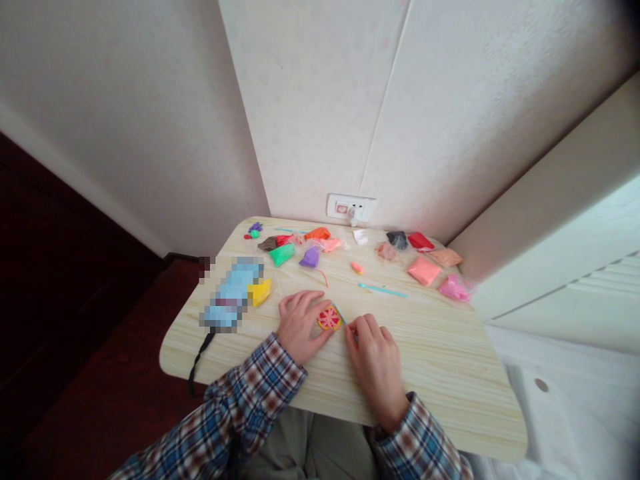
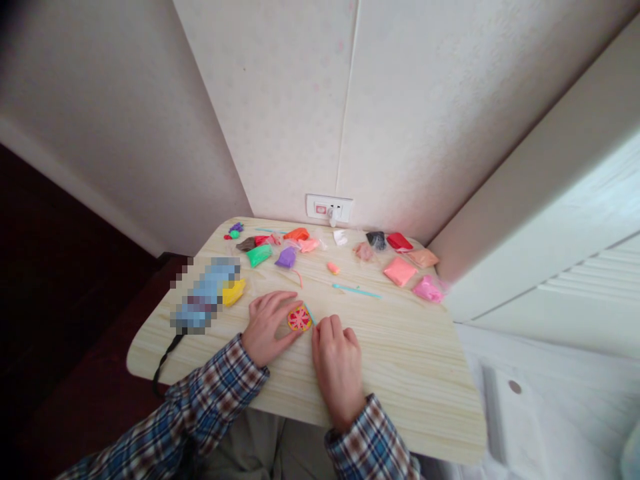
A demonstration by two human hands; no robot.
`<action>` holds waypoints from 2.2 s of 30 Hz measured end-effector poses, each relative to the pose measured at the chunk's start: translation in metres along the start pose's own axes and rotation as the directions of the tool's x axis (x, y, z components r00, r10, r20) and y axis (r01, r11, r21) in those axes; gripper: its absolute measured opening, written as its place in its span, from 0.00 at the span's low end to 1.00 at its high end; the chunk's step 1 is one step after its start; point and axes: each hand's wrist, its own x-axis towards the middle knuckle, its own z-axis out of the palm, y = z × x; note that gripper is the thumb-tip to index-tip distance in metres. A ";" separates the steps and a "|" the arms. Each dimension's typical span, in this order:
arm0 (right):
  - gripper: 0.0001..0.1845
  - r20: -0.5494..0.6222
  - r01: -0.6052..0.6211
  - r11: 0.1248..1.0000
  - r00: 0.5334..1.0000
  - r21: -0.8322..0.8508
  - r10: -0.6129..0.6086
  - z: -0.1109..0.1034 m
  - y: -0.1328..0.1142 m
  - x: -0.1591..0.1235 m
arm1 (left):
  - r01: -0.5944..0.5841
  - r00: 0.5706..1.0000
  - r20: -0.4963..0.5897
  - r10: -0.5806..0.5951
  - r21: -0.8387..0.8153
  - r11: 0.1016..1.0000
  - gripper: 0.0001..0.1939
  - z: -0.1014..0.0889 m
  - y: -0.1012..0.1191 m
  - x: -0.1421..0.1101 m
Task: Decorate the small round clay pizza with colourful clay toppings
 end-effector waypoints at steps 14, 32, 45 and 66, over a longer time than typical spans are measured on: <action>0.08 0.051 -0.105 0.986 0.994 0.132 0.099 0.002 0.001 0.001 | -0.009 1.000 0.001 0.009 -0.041 0.999 0.21 -0.001 0.000 -0.001; 0.09 -0.005 -0.189 0.946 0.980 0.264 0.198 0.003 0.009 0.000 | 0.061 0.998 0.016 -0.060 -0.046 0.997 0.28 -0.001 0.000 0.001; 0.08 0.035 -0.205 0.934 0.978 0.291 0.204 0.004 0.002 -0.002 | 0.057 0.998 0.015 -0.056 -0.108 0.992 0.23 -0.003 -0.004 0.003; 0.10 0.025 -0.128 0.967 0.992 0.219 0.126 0.004 -0.001 -0.006 | 0.038 0.999 0.016 -0.036 -0.141 0.989 0.35 -0.002 -0.014 -0.001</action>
